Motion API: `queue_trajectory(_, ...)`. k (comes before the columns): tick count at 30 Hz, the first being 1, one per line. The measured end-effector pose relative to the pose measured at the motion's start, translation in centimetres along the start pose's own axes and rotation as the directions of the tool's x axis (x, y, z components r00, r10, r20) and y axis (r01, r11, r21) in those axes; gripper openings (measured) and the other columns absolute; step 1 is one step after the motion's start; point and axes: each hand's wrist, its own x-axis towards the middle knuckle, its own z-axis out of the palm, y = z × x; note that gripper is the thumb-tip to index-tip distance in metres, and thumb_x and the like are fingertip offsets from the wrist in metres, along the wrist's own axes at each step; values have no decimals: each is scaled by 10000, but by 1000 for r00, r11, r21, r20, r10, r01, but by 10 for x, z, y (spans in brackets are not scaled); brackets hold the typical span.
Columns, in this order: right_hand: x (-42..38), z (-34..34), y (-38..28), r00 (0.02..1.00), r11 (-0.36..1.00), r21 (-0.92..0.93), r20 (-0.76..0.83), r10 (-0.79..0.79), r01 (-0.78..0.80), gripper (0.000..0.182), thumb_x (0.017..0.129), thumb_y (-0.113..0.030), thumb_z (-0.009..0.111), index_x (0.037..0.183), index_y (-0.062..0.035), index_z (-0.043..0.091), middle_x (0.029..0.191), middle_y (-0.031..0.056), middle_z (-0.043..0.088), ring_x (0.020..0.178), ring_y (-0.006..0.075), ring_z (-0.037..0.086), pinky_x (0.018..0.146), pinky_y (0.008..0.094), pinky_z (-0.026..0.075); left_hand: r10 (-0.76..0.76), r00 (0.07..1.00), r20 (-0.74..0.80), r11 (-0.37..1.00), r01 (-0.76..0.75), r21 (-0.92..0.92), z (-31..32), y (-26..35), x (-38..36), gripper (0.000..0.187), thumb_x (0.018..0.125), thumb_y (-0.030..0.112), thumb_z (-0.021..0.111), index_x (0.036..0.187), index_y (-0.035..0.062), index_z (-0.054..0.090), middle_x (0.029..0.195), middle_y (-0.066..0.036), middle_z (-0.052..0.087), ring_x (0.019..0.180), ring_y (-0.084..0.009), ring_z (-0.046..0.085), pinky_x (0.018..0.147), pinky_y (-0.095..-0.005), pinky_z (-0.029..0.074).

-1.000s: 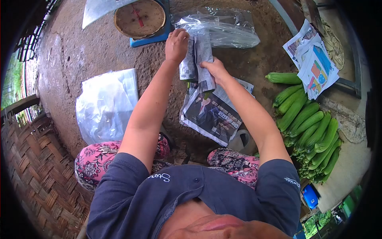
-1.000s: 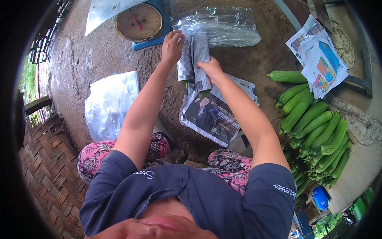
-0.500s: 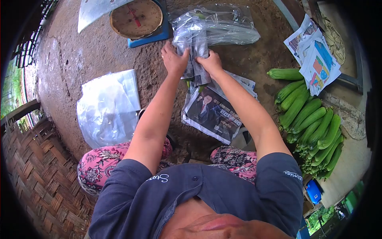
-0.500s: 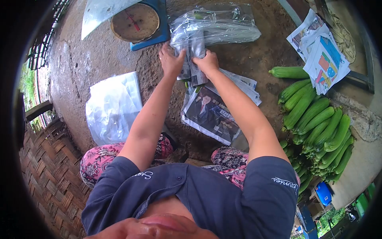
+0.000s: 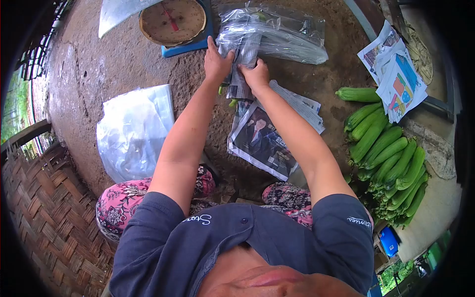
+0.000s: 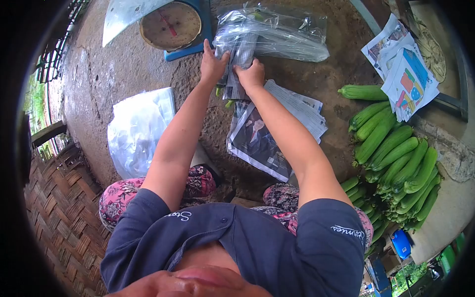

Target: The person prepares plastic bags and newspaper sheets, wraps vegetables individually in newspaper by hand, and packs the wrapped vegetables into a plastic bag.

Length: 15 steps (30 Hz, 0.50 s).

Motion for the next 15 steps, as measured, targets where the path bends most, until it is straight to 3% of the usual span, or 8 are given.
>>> queue_trajectory(5, -13, 0, 7, 1000, 1000, -10, 6, -21, 21, 709, 637, -372, 818, 1165, 26, 563, 1114, 232, 587, 1054, 371, 577, 914, 418, 465, -22, 995, 101, 991, 8, 137, -7, 7, 2, 879, 783, 399, 691, 1455, 67, 233, 1271, -244, 533, 1175, -360, 533, 979, -435, 425)
queue_trajectory(15, -13, -15, -3, 996, 983, -180, 79, -32, 46, 781, 629, -416, 810, 1218, 22, 542, 1165, 227, 570, 1103, 355, 553, 940, 411, 455, -71, 997, 29, 997, 70, 29, -9, -1, -13, 950, 752, 403, 712, 1423, -37, 204, 1277, -281, 505, 1178, -397, 513, 986, -437, 418)
